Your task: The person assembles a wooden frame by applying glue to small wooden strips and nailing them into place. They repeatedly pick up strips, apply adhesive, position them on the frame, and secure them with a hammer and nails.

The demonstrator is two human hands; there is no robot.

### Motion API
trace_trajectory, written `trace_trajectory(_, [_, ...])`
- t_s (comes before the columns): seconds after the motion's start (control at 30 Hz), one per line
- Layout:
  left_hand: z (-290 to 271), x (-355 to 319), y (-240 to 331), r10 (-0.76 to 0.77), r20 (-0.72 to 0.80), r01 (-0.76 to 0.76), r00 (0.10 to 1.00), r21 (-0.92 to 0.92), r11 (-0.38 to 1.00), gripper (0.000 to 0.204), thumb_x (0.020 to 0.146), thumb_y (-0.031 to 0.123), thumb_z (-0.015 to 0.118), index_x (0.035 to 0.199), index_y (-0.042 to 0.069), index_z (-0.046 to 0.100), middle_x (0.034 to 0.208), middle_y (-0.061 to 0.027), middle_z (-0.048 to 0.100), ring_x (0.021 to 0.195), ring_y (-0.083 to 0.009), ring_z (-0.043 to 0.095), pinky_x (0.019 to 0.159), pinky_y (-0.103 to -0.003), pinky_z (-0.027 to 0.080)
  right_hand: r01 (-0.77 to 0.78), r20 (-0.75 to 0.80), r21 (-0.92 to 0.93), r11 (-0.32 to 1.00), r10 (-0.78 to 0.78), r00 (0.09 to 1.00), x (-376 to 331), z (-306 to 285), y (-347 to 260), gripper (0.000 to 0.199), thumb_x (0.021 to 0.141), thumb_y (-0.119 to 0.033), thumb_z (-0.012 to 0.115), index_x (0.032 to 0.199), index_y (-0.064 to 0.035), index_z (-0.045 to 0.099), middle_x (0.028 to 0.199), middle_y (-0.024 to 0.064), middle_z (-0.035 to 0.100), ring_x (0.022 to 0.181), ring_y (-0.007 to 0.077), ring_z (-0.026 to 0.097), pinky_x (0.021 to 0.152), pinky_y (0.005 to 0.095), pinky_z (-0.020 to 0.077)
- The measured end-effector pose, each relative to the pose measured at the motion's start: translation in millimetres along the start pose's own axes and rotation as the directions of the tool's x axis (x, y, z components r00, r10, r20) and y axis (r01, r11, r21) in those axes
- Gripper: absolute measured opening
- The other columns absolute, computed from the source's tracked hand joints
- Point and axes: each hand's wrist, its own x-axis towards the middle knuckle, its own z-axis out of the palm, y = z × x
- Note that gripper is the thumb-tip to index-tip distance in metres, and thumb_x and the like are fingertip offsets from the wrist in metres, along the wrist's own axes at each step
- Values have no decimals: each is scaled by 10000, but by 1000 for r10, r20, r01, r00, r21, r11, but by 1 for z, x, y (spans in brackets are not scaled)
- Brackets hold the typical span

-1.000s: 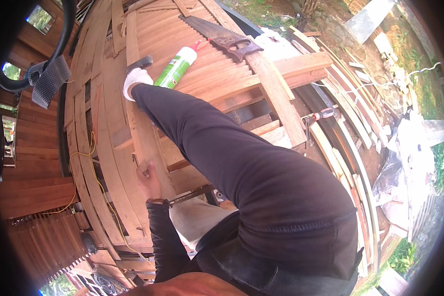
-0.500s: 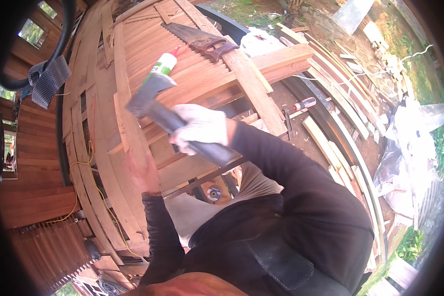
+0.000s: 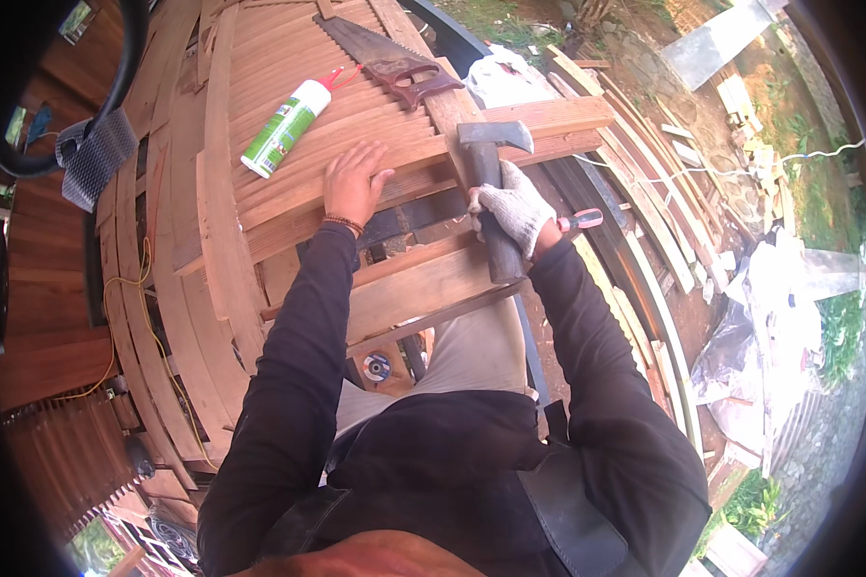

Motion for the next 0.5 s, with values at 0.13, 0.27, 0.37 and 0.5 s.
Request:
trace_trajectory(0.13, [0,-8,-1,-35,40,35,999,9,999,426,970,330,748,1348,136,717,1424,-70,704,1402,-290,584,1144,-477,423,-69,90,85,994,61,994,-3,-10,-9,723,947,2,601,1614,-12,322,1001,98,638,649,194,657,565,344,575])
trace_trajectory(0.27, [1,-4,-2,-28,50,29,998,-26,999,416,966,319,750,1334,126,725,1432,-69,701,1407,-289,582,1136,-481,429,-17,37,11,1000,17,999,4,-10,-4,701,947,1,623,1595,-24,357,1000,104,656,659,193,661,583,330,580])
trace_trajectory(0.37, [1,-3,-4,-32,54,34,998,-37,999,418,962,317,752,1332,124,727,1439,-68,699,1414,-288,577,1136,-480,429,-26,90,-19,999,28,996,-1,-10,-8,678,963,8,624,1589,-44,368,978,102,661,651,190,658,566,328,576])
trace_trajectory(0.5, [3,-1,-4,-32,51,34,998,-39,999,427,964,320,750,1346,128,725,1456,-62,689,1439,-280,556,1153,-482,418,0,43,-135,991,6,999,7,3,-4,768,983,18,602,1671,-84,276,936,90,665,639,175,655,541,324,573])
